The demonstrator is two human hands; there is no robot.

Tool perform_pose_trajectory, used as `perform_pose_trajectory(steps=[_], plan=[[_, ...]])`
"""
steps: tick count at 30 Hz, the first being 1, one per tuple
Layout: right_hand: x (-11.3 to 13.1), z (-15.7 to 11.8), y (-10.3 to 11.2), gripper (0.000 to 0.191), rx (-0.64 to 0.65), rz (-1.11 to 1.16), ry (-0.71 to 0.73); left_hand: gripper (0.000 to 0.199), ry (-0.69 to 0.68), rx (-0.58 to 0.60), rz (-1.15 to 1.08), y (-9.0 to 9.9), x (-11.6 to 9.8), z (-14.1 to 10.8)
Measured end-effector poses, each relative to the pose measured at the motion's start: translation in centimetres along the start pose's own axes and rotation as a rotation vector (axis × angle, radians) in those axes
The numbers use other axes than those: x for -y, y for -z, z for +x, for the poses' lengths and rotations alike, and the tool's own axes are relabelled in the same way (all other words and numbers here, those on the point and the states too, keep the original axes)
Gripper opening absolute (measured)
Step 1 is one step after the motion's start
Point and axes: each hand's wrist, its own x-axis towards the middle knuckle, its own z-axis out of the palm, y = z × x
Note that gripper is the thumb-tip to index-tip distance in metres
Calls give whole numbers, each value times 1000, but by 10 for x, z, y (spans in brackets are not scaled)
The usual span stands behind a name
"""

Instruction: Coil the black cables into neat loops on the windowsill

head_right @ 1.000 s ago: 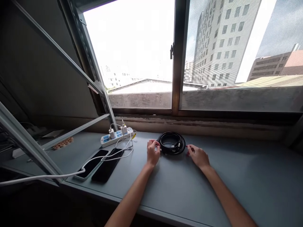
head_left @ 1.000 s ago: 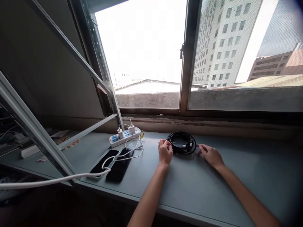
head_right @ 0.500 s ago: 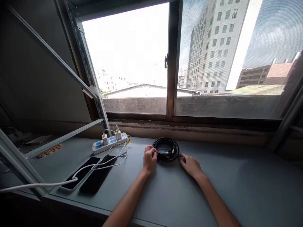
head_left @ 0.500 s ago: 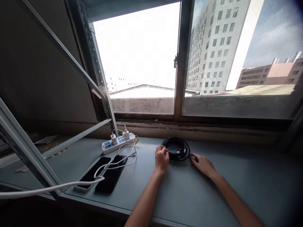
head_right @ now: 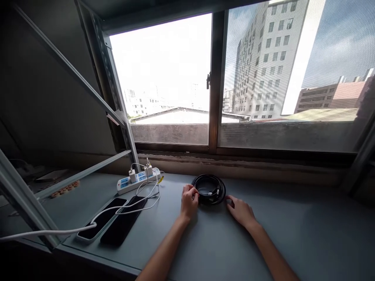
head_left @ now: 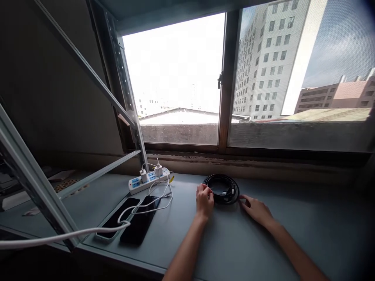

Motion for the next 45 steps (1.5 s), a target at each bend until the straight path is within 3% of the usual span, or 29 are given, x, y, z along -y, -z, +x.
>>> perform_pose_trajectory(steps=[34,45], plan=[[1,-1,2,34,3,-2,-5,21,-34,-25,15,2,-2,2],[3,-1,3,33,-15,42,-11,21,-31,-35,66,1,9,6]])
